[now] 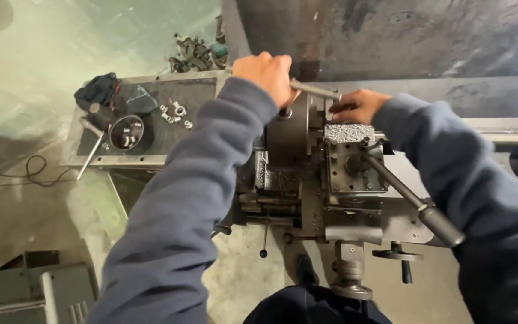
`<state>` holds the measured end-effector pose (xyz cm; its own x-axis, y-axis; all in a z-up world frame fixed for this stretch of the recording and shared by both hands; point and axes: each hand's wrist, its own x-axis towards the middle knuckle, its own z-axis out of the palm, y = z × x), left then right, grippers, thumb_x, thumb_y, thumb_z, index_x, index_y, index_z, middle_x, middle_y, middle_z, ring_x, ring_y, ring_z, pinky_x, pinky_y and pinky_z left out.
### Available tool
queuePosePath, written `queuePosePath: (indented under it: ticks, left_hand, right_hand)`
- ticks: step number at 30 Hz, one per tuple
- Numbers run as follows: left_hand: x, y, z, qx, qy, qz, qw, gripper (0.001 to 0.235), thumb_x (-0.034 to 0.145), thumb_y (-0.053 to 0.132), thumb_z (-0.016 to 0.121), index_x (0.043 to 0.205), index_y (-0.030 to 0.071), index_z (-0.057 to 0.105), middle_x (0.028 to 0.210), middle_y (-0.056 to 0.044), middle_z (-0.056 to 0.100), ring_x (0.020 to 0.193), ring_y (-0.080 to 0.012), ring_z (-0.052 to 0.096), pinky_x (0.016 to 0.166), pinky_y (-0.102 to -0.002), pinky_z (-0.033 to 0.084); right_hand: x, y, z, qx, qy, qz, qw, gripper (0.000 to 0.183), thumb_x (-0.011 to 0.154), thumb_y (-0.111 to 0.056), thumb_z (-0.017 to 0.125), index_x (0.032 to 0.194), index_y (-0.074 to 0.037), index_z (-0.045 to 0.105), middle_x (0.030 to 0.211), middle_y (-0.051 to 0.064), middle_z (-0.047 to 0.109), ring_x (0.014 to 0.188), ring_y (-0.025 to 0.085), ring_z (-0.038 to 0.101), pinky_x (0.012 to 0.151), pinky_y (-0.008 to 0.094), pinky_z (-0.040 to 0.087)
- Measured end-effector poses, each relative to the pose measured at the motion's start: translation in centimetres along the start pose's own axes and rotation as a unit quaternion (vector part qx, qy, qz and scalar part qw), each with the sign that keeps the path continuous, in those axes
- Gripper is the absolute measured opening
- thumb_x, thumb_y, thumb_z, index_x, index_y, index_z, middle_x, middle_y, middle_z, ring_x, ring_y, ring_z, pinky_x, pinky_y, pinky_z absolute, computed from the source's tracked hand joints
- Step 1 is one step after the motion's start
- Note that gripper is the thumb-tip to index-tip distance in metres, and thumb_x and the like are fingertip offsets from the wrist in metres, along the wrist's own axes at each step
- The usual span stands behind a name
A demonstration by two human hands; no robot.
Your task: Operating a metal lathe to machine a small component, including adjusting the chuck and feed controls.
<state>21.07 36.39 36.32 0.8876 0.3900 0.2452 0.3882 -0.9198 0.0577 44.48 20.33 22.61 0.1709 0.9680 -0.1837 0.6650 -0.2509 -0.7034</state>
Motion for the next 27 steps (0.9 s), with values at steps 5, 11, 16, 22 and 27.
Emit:
queuePosePath:
  ticks: [5,11,16,22,27]
  left_hand:
    - [2.1,0.2,0.7,0.006,-0.063,-0.121,0.991,0.032,0.077,0.048,0.078,0.087,0.017,0.080,0.087,-0.014,0.074,0.084,-0.0359,0.072,0.074,-0.045,0.057]
    - [1.8,2.3,-0.5,-0.150,-0.109,-0.384,0.905,0.040,0.082,0.049,0.068,0.105,0.018,0.079,0.093,-0.008,0.081,0.089,-0.0282,0.078,0.086,-0.043,0.060]
    - [0.7,-0.2,-3.8,0.106,0.062,-0.053,0.991,0.055,0.089,0.035,0.068,0.136,0.014,0.052,0.128,-0.013,0.069,0.114,-0.0311,0.069,0.099,-0.047,0.051]
    - [1.8,-1.2,-6.9,0.279,0.028,0.451,0.847,0.045,0.080,0.009,0.064,0.125,0.015,0.063,0.117,-0.008,0.073,0.105,-0.0247,0.072,0.093,-0.042,0.052]
    - [3.9,1.9,-5.0,0.242,-0.160,0.156,0.944,0.052,0.111,0.055,0.048,0.104,0.010,0.073,0.091,-0.014,0.071,0.080,-0.0320,0.071,0.070,-0.046,0.053]
  right_hand:
    - [3.4,0.9,3.4,-0.020,-0.122,0.057,0.991,0.037,0.093,-0.038,0.070,0.112,-0.007,0.080,0.098,0.009,0.083,0.093,0.018,0.078,0.090,0.033,0.058]
    - [2.8,0.8,2.9,0.029,-0.130,0.052,0.990,0.034,0.089,-0.033,0.070,0.108,-0.008,0.081,0.094,0.005,0.084,0.090,0.015,0.079,0.084,0.032,0.060]
    - [3.4,0.9,3.4,0.001,-0.112,0.053,0.992,0.035,0.088,-0.035,0.073,0.105,-0.006,0.083,0.091,0.007,0.083,0.087,0.016,0.079,0.083,0.031,0.059]
    - [3.8,2.9,4.4,0.057,-0.109,0.076,0.989,0.036,0.090,-0.035,0.072,0.107,-0.005,0.080,0.092,0.008,0.082,0.086,0.016,0.077,0.080,0.032,0.061]
    - [4.2,4.2,4.8,0.097,-0.118,0.070,0.986,0.036,0.091,-0.033,0.072,0.107,-0.002,0.080,0.093,0.009,0.082,0.087,0.015,0.077,0.082,0.031,0.062]
